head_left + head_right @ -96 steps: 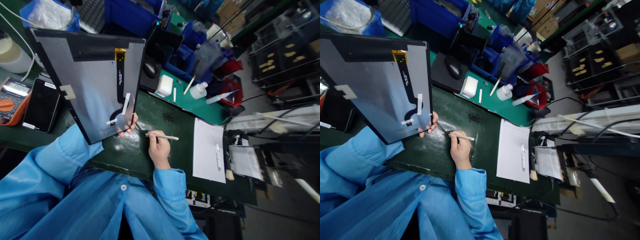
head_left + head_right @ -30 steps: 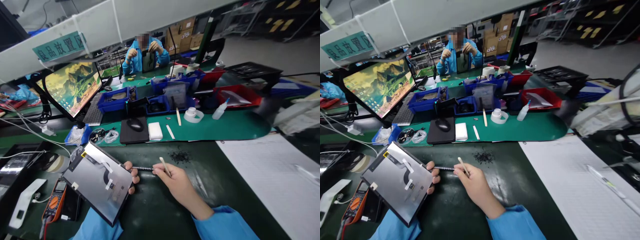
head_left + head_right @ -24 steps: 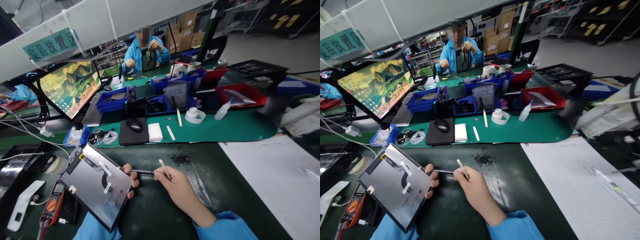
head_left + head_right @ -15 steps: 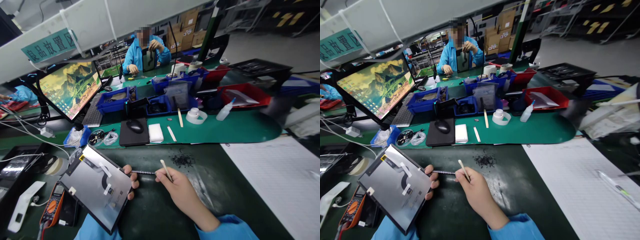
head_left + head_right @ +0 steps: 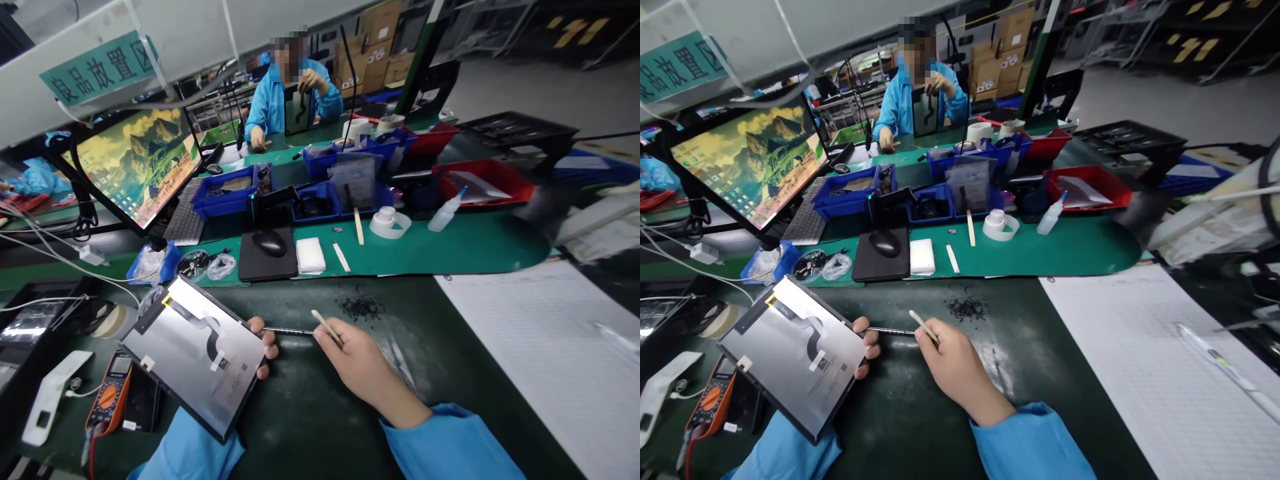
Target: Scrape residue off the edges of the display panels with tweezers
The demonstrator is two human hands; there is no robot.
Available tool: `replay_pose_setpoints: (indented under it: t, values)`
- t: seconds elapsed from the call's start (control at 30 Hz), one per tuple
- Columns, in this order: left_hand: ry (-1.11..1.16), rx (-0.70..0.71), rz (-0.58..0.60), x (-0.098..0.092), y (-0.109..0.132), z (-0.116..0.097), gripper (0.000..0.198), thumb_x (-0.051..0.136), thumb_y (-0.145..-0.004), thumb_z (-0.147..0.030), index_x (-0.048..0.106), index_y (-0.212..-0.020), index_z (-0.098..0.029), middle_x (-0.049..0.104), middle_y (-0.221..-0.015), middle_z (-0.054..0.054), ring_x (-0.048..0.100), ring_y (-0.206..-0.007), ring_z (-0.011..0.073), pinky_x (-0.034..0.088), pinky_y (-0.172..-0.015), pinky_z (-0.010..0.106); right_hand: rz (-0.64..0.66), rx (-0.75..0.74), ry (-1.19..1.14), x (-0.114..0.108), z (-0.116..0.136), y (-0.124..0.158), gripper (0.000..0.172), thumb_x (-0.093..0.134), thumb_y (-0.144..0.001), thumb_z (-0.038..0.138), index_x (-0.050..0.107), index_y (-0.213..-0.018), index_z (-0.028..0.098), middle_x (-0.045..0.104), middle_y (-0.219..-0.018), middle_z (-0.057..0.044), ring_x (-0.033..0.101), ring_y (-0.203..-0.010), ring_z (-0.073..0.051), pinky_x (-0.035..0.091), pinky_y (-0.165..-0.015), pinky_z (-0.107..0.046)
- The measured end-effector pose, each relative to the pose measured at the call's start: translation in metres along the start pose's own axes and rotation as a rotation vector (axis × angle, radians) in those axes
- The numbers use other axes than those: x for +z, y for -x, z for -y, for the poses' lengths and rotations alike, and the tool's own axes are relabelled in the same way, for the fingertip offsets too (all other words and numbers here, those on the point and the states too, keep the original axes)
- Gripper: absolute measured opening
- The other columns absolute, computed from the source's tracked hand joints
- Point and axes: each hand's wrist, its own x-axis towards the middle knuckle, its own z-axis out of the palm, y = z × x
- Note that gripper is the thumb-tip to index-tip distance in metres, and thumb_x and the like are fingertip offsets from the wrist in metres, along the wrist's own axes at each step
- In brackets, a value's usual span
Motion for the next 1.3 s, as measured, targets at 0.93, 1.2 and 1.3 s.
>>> replay_pose_setpoints:
  t: [0.93,1.2,1.3]
  values:
    - [0.072,-0.063,-0.009,0.016,0.007,-0.003,0.034,0.074,-0.071,-0.041,0.057,-0.09,-0.017,0.052,-0.094,0.008,0.059,-0.09,0.022,0.054,-0.066,0.028,0.104,0.025,-0.028,-0.01,0.004,-0.004,0.029,0.047,-0.083,0.043,0.046,-0.062,0.023,0.046,-0.056,0.004,0.043,-0.055,-0.014,0.034,-0.051,-0.027]
    - [0.065,-0.065,-0.051,0.013,0.007,-0.004,0.029,0.069,-0.075,-0.039,0.057,-0.09,-0.018,0.053,-0.095,0.008,0.062,-0.088,0.0221,0.055,-0.064,0.028,0.09,0.073,-0.097,-0.004,-0.002,-0.003,0.015,0.05,-0.073,0.032,0.054,-0.062,0.022,0.049,-0.053,0.004,0.044,-0.05,-0.013,0.033,-0.047,-0.024]
    - [0.054,-0.089,-0.013,0.011,0.007,-0.005,0.026,0.067,-0.077,-0.038,0.059,-0.093,-0.019,0.054,-0.097,0.009,0.062,-0.091,0.0234,0.055,-0.064,0.029,0.044,0.022,-0.002,0.0,-0.003,-0.002,0.013,0.05,-0.072,0.028,0.052,-0.06,0.022,0.046,-0.05,0.005,0.041,-0.047,-0.012,0.029,-0.046,-0.024]
